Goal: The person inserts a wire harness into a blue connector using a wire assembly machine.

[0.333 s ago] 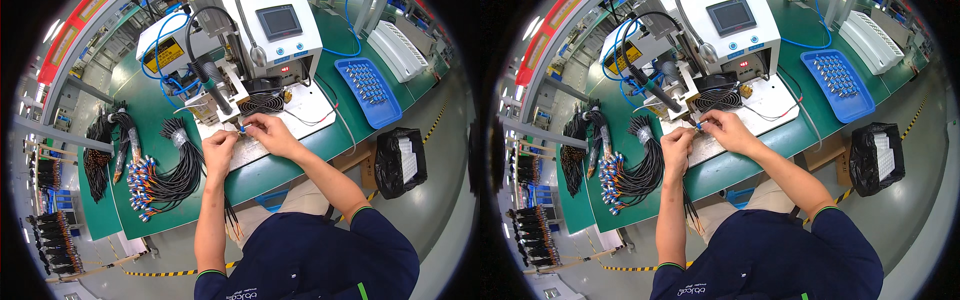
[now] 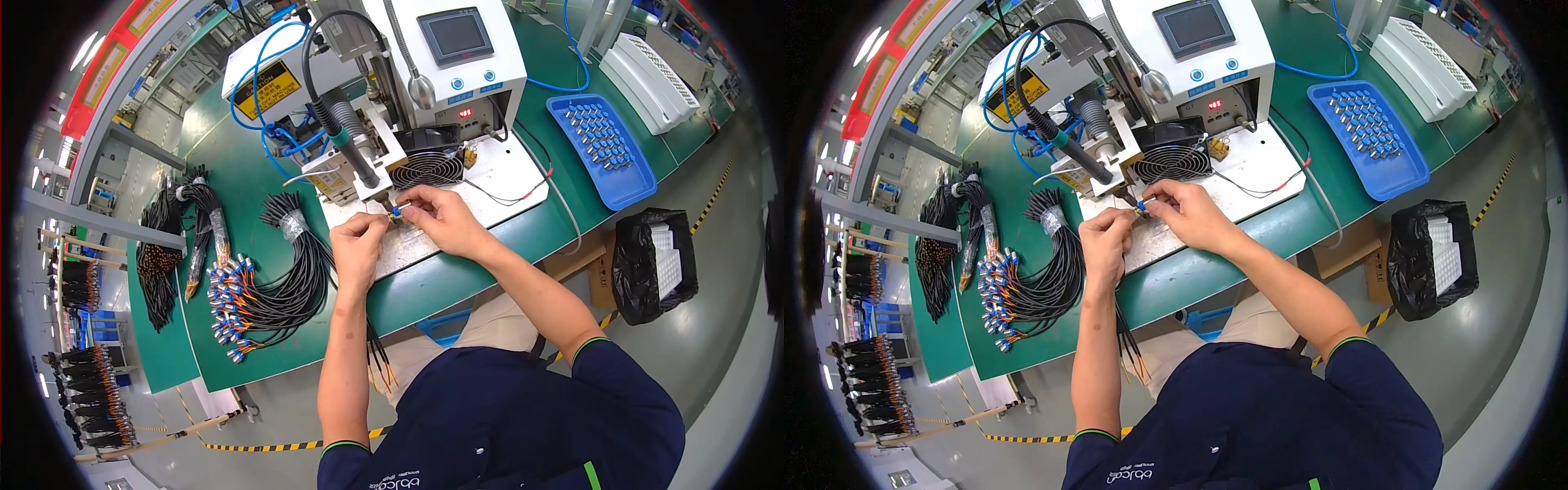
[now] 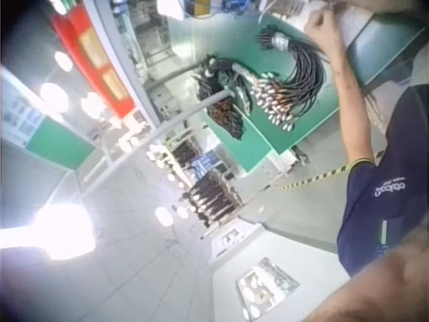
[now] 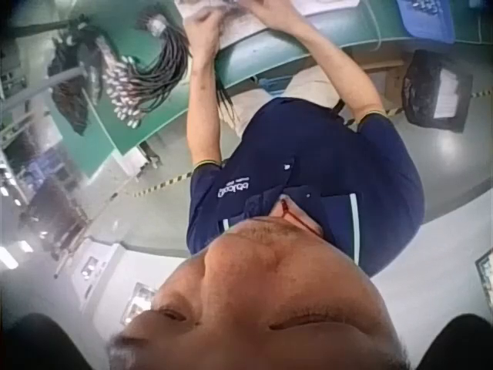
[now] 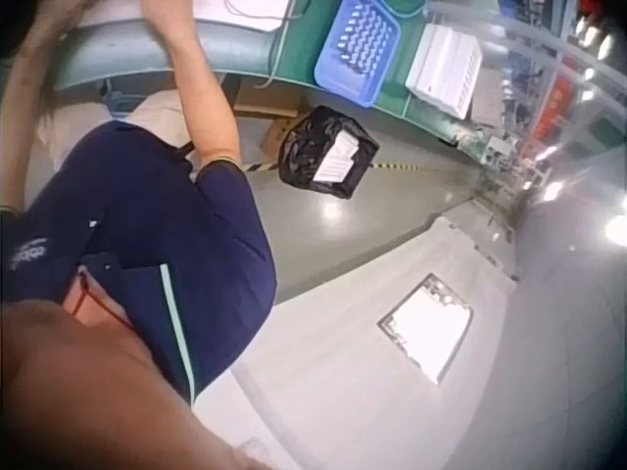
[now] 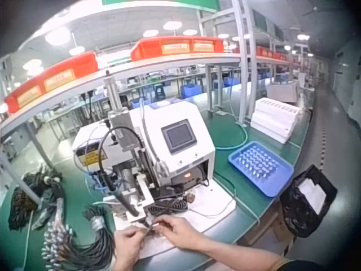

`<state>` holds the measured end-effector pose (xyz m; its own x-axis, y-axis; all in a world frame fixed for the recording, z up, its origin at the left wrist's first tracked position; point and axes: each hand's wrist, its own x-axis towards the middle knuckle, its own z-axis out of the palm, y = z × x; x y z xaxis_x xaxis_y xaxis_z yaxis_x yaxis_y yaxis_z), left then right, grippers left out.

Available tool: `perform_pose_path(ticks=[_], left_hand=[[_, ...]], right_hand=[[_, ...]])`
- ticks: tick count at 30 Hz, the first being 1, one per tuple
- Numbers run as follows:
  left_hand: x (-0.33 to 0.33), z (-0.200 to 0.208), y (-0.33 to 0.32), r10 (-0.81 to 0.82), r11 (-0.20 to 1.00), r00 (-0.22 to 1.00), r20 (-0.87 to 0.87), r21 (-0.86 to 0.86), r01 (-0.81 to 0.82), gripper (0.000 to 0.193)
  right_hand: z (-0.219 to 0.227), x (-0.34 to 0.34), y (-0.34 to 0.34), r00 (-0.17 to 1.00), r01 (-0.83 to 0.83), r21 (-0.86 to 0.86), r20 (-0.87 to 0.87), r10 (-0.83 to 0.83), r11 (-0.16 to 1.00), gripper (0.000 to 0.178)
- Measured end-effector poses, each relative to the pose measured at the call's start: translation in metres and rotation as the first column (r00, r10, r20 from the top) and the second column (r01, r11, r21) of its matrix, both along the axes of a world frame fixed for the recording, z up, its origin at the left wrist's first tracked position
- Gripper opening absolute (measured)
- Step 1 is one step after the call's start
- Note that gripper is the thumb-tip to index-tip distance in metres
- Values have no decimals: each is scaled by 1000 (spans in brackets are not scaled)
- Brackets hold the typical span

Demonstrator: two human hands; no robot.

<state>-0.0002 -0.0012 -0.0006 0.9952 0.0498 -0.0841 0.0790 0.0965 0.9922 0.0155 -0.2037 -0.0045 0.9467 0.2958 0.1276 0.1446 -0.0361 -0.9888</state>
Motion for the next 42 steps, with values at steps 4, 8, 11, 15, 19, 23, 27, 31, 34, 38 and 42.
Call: perform_pose_path(ticks=[4, 8, 11, 15, 19, 23, 27, 31, 34, 38, 42], left_hand=[[0, 0, 0, -4, 1000, 1000, 0, -1, 4, 11], [0, 0, 1, -9, 1000, 1000, 4, 1, 8, 11], [0, -1, 1, -7, 1000, 1000, -13, -4, 7, 11], [0, 0, 0, -5, 1000, 1000, -8, -1, 5, 11], [0, -1, 2, -6, 1000, 1000, -13, -10, 6, 11], [0, 0, 1, -4, 1000, 1000, -11, -15, 4, 11], [0, 0, 0, -1, 1000, 1000, -6, -8, 1, 11], [0, -2, 2, -5, 1000, 1000, 3, -7, 5, 11], [-1, -1, 2, 2, 996, 1000, -15, -88, -4, 12], [0, 5, -2, 41, 954, 999, -20, -297, -45, 15], [1, 8, -2, 38, 961, 995, -91, -269, -61, 16]], right_hand=[[1, 0, 0, 1000, 2, -6, -6, -2, 1000, 24], [1, -1, 1, 1000, 4, -4, -2, -4, 1000, 24], [0, 0, 1, 1000, -1, 13, -20, 1, 1000, 24], [-2, 0, 1, 1000, -2, 9, -11, 2, 1000, 24], [-2, 0, 1, 1000, -6, 25, -21, 7, 1000, 24], [-2, 0, 1, 1000, -3, 35, -31, 5, 999, 24], [-2, 0, 1, 999, -2, 36, -35, 3, 999, 25], [-1, 0, 2, 999, 3, 32, -42, -1, 999, 25], [-1, 0, 2, 999, -4, 34, -34, 6, 999, 25], [-4, 1, 1, 999, -3, 63, -38, 5, 998, 25], [-4, 2, 1, 999, -14, 23, -28, 15, 1000, 25]])
